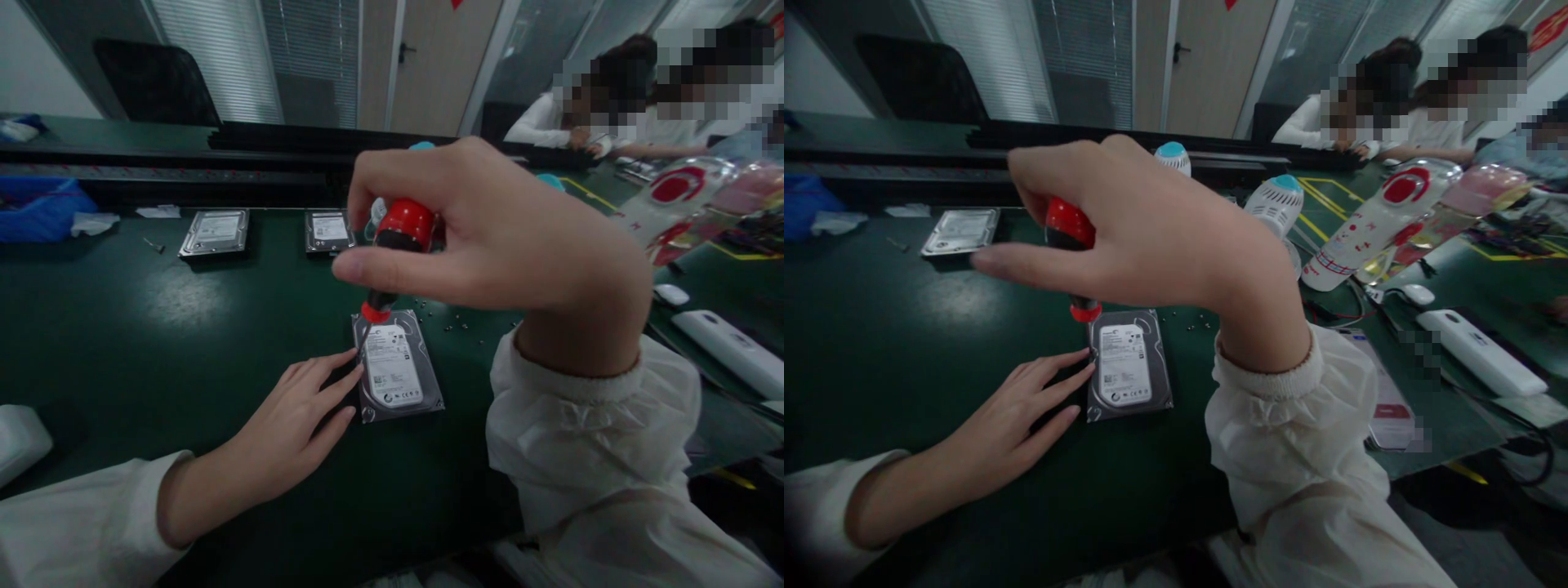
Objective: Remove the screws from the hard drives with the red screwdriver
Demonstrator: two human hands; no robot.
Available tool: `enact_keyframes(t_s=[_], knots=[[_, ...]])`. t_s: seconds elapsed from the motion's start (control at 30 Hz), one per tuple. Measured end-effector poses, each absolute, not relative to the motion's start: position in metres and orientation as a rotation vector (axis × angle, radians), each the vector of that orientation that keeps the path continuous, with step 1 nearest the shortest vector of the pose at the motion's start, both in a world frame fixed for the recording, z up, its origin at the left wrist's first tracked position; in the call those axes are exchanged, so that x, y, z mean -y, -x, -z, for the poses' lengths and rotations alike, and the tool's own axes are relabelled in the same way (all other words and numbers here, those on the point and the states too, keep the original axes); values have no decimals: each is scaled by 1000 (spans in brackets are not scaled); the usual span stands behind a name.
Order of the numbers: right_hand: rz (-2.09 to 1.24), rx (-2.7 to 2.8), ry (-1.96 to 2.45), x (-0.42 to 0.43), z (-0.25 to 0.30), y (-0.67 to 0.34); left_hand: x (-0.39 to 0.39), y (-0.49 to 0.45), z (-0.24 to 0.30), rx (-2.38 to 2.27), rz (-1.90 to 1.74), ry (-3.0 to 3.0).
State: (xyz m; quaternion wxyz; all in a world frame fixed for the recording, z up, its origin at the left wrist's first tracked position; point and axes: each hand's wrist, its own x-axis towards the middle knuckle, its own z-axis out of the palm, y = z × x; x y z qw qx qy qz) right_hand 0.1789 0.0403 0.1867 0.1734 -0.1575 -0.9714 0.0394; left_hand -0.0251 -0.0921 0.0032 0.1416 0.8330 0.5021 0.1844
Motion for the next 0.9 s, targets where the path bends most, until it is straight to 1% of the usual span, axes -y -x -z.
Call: enact_keyframes(t_s=[0.1,0.17,0.27,0.33,0.43,0.5,0.63,0.8,0.9], knots=[[-48,2714,542,-42,-186,-179,92,25,-4,-1448,-523,-2411],[-36,2729,530,-44,-186,-179,92,25,-4,-1447,-515,-2416],[-100,2760,457,-46,-185,-177,93,25,-5,-1443,-500,-2421],[-120,2752,484,-46,-184,-177,93,25,-5,-1442,-500,-2422],[-9,2714,612,-45,-183,-177,92,25,-5,-1440,-505,-2417],[28,2731,609,-45,-184,-179,92,25,-5,-1436,-505,-2421],[-49,2788,533,-44,-186,-181,92,26,-5,-1430,-498,-2436],[114,2745,736,-43,-186,-179,93,27,-3,-1432,-497,-2448],[122,2801,715,-42,-187,-177,93,27,-1,-1425,-516,-2452]])
